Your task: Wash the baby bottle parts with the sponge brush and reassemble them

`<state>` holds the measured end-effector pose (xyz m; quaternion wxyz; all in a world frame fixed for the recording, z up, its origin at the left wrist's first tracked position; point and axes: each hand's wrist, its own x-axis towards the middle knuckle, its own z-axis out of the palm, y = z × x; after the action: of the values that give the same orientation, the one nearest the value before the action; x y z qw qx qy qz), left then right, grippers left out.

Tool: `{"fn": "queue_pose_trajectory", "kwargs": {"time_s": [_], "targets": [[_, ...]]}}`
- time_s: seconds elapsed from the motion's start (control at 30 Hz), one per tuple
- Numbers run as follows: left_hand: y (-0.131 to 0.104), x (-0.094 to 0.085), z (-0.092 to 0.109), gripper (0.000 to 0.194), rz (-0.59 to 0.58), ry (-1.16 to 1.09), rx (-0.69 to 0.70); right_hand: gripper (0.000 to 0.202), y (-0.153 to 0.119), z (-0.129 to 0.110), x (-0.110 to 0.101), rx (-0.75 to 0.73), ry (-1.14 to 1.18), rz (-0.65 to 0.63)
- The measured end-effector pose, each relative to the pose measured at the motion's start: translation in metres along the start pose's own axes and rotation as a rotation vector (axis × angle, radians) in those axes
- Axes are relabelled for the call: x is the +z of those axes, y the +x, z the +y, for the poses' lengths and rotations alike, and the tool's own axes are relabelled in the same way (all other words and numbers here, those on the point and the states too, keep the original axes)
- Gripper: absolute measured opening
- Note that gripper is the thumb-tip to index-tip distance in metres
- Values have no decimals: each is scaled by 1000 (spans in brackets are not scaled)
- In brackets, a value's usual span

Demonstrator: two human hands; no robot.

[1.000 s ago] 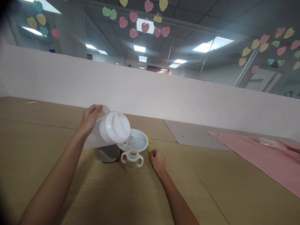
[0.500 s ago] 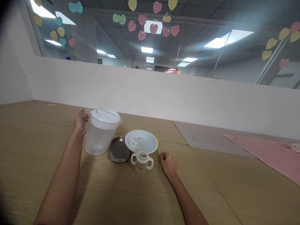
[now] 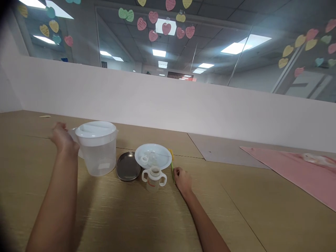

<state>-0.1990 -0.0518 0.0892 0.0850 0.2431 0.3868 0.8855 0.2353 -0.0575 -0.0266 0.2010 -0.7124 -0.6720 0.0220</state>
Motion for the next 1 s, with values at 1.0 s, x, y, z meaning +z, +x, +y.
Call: {"fn": "queue_pose_trajectory", "kwargs": {"time_s": [1.0], "targets": [[-192,80,-84,44,-1683,1318,431,22,2,4,5,145,217,42]]}}
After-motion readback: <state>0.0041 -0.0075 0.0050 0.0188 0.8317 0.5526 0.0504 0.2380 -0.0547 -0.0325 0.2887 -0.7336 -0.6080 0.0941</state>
